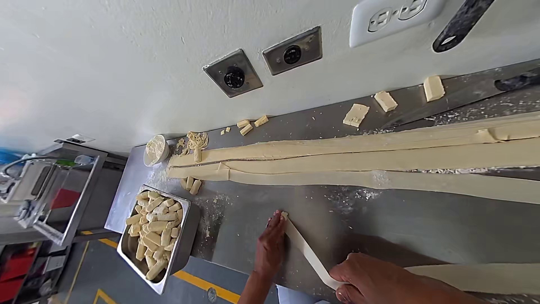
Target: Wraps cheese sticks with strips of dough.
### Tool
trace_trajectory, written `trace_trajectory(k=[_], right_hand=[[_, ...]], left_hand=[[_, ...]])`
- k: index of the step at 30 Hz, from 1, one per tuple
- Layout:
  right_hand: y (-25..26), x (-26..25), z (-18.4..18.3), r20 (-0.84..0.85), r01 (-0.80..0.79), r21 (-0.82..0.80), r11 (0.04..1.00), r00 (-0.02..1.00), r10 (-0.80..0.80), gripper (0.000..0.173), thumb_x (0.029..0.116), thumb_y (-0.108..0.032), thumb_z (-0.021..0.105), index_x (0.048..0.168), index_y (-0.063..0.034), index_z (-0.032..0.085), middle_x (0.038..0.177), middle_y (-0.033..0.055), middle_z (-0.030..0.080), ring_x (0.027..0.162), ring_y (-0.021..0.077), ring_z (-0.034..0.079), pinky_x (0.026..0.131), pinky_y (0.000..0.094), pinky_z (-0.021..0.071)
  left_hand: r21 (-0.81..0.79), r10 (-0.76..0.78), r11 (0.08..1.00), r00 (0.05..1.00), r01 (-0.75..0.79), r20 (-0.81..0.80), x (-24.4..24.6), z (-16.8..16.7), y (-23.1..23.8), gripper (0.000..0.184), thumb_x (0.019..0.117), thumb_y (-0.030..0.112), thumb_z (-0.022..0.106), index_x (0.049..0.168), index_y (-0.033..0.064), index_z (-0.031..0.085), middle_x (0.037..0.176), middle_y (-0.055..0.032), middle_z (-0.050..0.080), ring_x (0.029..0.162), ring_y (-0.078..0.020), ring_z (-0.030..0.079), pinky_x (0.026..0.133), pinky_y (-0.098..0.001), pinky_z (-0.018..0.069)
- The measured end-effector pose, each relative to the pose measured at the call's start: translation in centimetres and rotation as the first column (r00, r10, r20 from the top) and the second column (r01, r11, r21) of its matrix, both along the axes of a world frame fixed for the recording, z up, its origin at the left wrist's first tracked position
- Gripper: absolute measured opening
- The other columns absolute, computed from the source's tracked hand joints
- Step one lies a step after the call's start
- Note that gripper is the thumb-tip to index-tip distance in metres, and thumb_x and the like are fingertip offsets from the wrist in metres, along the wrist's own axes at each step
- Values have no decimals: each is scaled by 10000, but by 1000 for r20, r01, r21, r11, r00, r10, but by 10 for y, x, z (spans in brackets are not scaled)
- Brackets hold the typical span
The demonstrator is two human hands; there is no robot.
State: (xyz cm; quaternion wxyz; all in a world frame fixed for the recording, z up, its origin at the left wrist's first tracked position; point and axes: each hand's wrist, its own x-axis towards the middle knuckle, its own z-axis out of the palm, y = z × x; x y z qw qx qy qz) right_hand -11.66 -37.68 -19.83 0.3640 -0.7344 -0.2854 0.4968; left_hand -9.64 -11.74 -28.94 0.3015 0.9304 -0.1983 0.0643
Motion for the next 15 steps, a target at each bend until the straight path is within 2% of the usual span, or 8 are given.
trace_trajectory(k=[4,7,8,10,12,14,15], right_hand=[[1,-3,2,16,23,22,999,1000,-23,334,1096,-238,493,995,47,634,814,207,616,815,353,634,734,499,474],[-2,-6,-1,16,51,26,998,999,-51,338,1089,-247,510,983,49,633,820,215,621,820,358,638,743,501,478],[-4,-7,-3,13,53,20,998,998,-53,342,1083,-253,524,973,52,632,815,216,617,816,359,635,741,506,474],[-7,-8,-6,4,40,11,999,999,-40,360,1077,-271,541,947,54,626,794,210,600,798,357,620,730,510,465],[-8,-8,-9,-5,25,13,1000,1000,-25,359,1081,-272,532,953,52,620,793,204,591,796,349,610,725,506,457],[-3,-10,-12,-21,37,42,998,999,-36,338,1084,-241,522,974,62,625,825,216,614,825,360,623,754,514,466],[0,-9,-13,-31,44,54,998,999,-42,331,1087,-230,515,987,64,629,847,222,629,844,363,631,770,518,470]], left_hand=[[-76,94,993,996,-94,-5,4,-3,-3,346,882,40,657,1170,-149,688,1204,-286,693,1154,-440,674,1041,-548,506],[-113,131,985,991,-128,21,8,0,-12,240,867,-34,654,1078,-107,743,1144,-264,722,1083,-405,715,967,-493,568],[-85,132,988,990,-128,45,8,1,-13,239,873,-63,626,1076,-109,744,1159,-276,713,1103,-429,701,980,-515,556],[4,34,999,998,-34,54,3,0,-14,273,900,-87,558,1110,-116,730,1220,-288,686,1165,-470,659,1024,-561,516],[7,-39,999,999,39,34,-2,4,-14,288,898,-78,547,1117,-105,733,1220,-267,694,1162,-440,670,1018,-527,530],[-47,38,998,999,-38,-2,-1,6,-12,293,902,-35,603,1159,-139,698,1207,-282,692,1143,-425,684,1010,-516,540],[-65,77,995,997,-78,-15,0,2,-13,349,891,7,642,1195,-161,667,1234,-301,674,1170,-444,664,1038,-534,514]])
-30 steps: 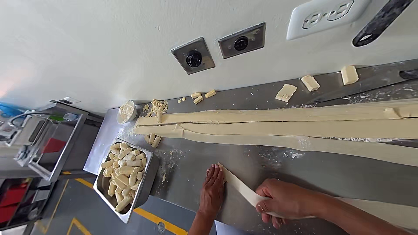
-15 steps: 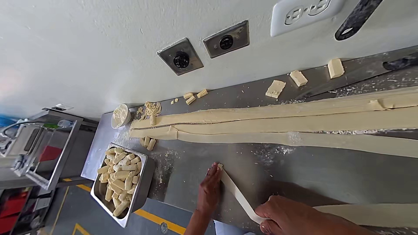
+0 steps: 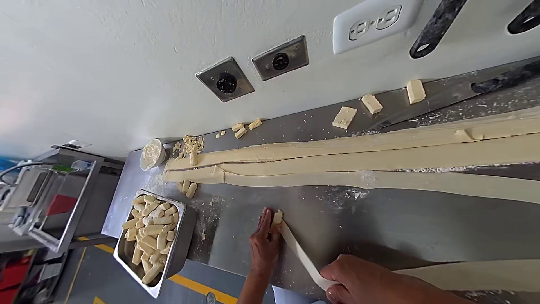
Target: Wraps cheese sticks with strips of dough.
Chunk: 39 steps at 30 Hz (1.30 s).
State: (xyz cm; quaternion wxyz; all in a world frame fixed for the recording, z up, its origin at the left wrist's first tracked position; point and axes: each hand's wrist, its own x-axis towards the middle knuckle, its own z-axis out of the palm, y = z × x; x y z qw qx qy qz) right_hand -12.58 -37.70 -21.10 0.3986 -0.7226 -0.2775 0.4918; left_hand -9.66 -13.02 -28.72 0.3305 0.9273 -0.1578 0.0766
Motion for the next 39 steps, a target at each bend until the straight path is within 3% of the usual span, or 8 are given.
trace_trajectory(k=[5,9,15,21,25,30,35,39], right_hand=[[12,1,-8,-29,-12,58,998,999,14,322,1083,-220,523,944,59,608,821,202,606,800,330,601,733,496,447],[8,1,-14,-41,13,66,998,999,-10,377,1090,-259,512,905,53,614,821,181,629,794,296,609,731,473,448],[7,-5,-22,-74,135,136,982,989,-126,399,1098,-265,493,884,48,615,860,155,681,789,236,629,738,432,459],[3,-9,-25,-131,173,113,978,979,-158,388,1097,-283,496,896,28,613,876,127,694,792,204,630,740,420,461],[7,-12,-30,-183,222,131,966,963,-196,398,1105,-291,474,911,22,626,887,111,711,774,179,641,741,405,478],[8,-16,-36,-243,296,134,946,935,-258,387,1112,-284,452,951,24,624,922,104,735,788,158,667,757,387,497],[5,-15,-42,-353,414,119,902,867,-351,371,1105,-309,474,973,1,629,912,57,742,777,98,676,751,318,517],[8,-13,-47,-486,568,71,820,738,-469,364,1100,-340,485,1009,-21,637,872,30,746,769,91,714,747,285,570]], left_hand=[[-3,72,997,996,-72,58,10,-3,-15,288,858,-71,635,1127,-139,712,1171,-295,701,1120,-465,683,1013,-556,526],[80,-101,992,993,96,54,3,-4,-14,343,885,-98,504,1168,-140,694,1250,-297,668,1189,-474,643,1044,-560,499],[21,-30,999,999,29,40,4,-9,-18,384,871,16,637,1201,-178,653,1229,-313,671,1172,-484,649,1050,-583,485],[90,-156,985,986,150,63,0,-5,-21,346,906,-60,498,1188,-151,676,1265,-305,658,1208,-487,626,1063,-580,473],[20,-78,997,997,78,2,2,-6,-13,422,905,23,597,1268,-193,600,1277,-319,644,1195,-489,634,1077,-587,458],[42,-61,998,991,56,121,3,-11,-24,308,864,-26,620,1132,-158,698,1177,-297,699,1132,-473,675,1031,-575,501],[69,-158,986,987,155,34,-2,-5,-15,414,938,41,446,1236,-180,629,1295,-311,639,1246,-493,599,1094,-655,400],[-83,-43,996,997,38,-59,-2,-9,-24,583,880,31,601,1367,-250,448,1292,-330,630,1223,-448,631,1086,-508,471]])
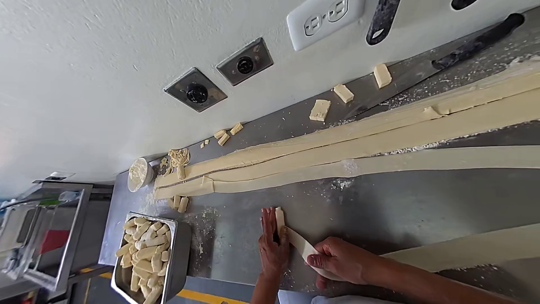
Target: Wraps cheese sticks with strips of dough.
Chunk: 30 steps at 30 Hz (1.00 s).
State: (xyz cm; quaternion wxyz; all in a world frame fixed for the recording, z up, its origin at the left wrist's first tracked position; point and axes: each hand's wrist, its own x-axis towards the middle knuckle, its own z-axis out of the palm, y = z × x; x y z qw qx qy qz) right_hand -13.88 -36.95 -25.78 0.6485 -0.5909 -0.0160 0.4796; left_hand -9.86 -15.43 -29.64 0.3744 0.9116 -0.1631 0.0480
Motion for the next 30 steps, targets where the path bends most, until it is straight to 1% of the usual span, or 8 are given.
trace_trajectory(k=[3,7,10,15,19,22,27,30], right_hand=[[0,5,1,-58,61,-10,998,996,-61,320,1111,-303,464,1037,-42,634,861,11,746,757,83,726,729,269,586],[1,10,0,-92,78,-3,997,993,-78,308,1115,-291,454,1050,-48,630,854,4,746,745,80,727,699,259,588],[1,11,-1,-111,43,14,999,993,-41,308,1115,-293,452,1054,-49,629,872,5,751,756,83,729,699,259,587],[4,8,-1,-132,-42,70,997,990,51,272,1115,-267,454,1088,-48,614,893,15,749,761,94,729,709,266,588],[6,8,-3,-162,-58,56,997,985,67,279,1117,-274,448,1114,-38,596,914,25,748,775,95,730,720,273,586],[-1,12,-2,-163,39,37,999,986,-33,286,1116,-277,448,1124,-35,602,891,21,751,761,103,736,706,272,594],[-11,23,-2,-184,110,-10,994,977,-110,300,1122,-304,428,1109,-60,601,855,10,746,735,102,738,677,259,596],[-15,22,-2,-151,83,-32,996,985,-87,287,1124,-292,421,1086,-69,598,861,-2,746,735,83,734,675,245,591]], left_hand=[[-15,8,1000,998,-7,67,6,6,-9,495,839,-88,615,1298,-248,520,1131,-275,720,1053,-359,735,936,-422,584],[116,-110,988,989,98,102,2,7,-3,378,892,-65,593,1250,-184,617,1182,-262,710,1107,-400,707,981,-468,560],[-20,-98,995,994,99,59,4,9,5,397,900,-58,605,1264,-216,580,1120,-258,730,1023,-324,750,922,-390,596],[96,-117,989,990,110,73,2,-3,2,473,887,144,674,1236,-173,636,1257,-303,663,1200,-476,636,1084,-562,465],[111,-96,991,984,79,153,3,1,-12,258,882,-2,623,1085,-108,742,1151,-266,720,1122,-456,685,1030,-563,509],[132,-231,968,962,213,144,-5,2,-9,270,929,22,556,1081,-73,758,1188,-246,715,1162,-444,670,1058,-566,483],[43,-120,992,992,118,35,-6,-1,-7,448,890,77,634,1253,-185,617,1275,-318,646,1220,-474,624,1100,-563,446],[51,-135,990,988,132,70,-7,-1,-11,321,856,21,654,1133,-129,715,1173,-270,711,1140,-429,685,1039,-520,517]])
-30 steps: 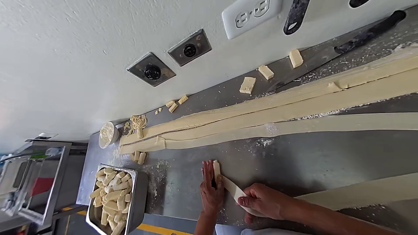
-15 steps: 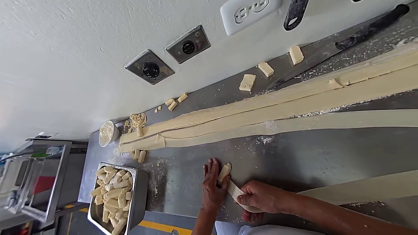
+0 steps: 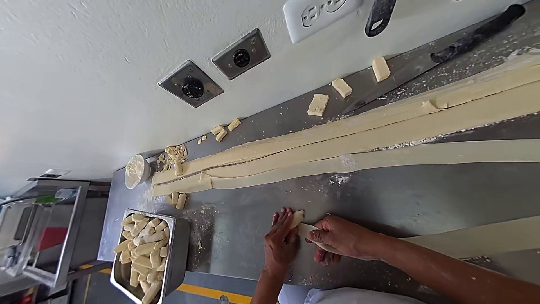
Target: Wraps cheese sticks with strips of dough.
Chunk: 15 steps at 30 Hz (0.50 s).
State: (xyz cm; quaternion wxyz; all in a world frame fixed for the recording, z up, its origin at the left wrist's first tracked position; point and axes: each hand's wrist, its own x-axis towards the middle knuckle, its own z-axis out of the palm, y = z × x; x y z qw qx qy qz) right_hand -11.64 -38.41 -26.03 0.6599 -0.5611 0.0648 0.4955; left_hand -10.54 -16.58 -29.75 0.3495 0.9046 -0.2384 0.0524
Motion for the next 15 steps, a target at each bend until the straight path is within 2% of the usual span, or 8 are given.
trace_trajectory(k=[2,5,7,10,12,13,15], right_hand=[[-1,-1,-1,5,-27,7,1000,1000,27,290,1125,-284,417,1114,-65,607,867,-9,748,740,78,734,680,243,594],[1,0,1,-46,-74,53,996,996,76,266,1129,-267,405,1133,-66,580,867,15,749,733,105,743,676,259,602],[8,3,3,-83,-105,104,989,990,114,228,1133,-255,388,1203,-78,514,892,48,736,745,137,744,686,281,605],[22,9,4,-73,-98,94,991,992,105,230,1114,-208,447,1289,-63,487,1026,87,707,767,169,734,689,311,609],[25,13,4,5,-144,27,989,990,144,281,1083,-213,534,1294,-29,510,1085,95,670,812,156,714,731,313,600],[25,15,4,67,-190,-17,982,979,191,319,1070,-246,569,1286,-15,525,1066,101,667,824,150,701,750,317,588],[22,16,11,233,-248,-151,957,932,278,375,1043,-336,612,1173,16,598,944,112,635,778,164,619,725,350,519]], left_hand=[[4,23,1000,1000,-23,10,1,3,2,278,857,-30,634,1100,-127,728,1177,-292,700,1138,-457,677,1028,-527,522],[36,-65,997,998,64,4,-9,7,5,291,916,56,585,1116,-87,742,1269,-346,635,1213,-523,607,1071,-568,471],[30,-57,998,998,58,-33,-13,12,8,311,944,93,551,1123,-67,748,1295,-364,609,1237,-540,581,1088,-582,447],[-40,-10,999,986,3,-166,-22,23,1,301,959,55,529,1122,-96,732,1241,-286,677,1204,-426,651,1080,-489,490],[-153,86,978,943,-142,-322,-24,33,-4,258,945,-3,595,1142,-126,707,1162,-244,722,1110,-292,721,999,-373,559],[-223,129,942,886,-249,-446,-22,41,-6,246,926,-27,636,1142,-127,700,1119,-219,739,1052,-221,738,960,-326,580],[-290,126,864,735,-411,-666,-12,61,-6,262,873,-72,688,1130,-124,690,1061,-175,754,966,-147,743,897,-285,601]])
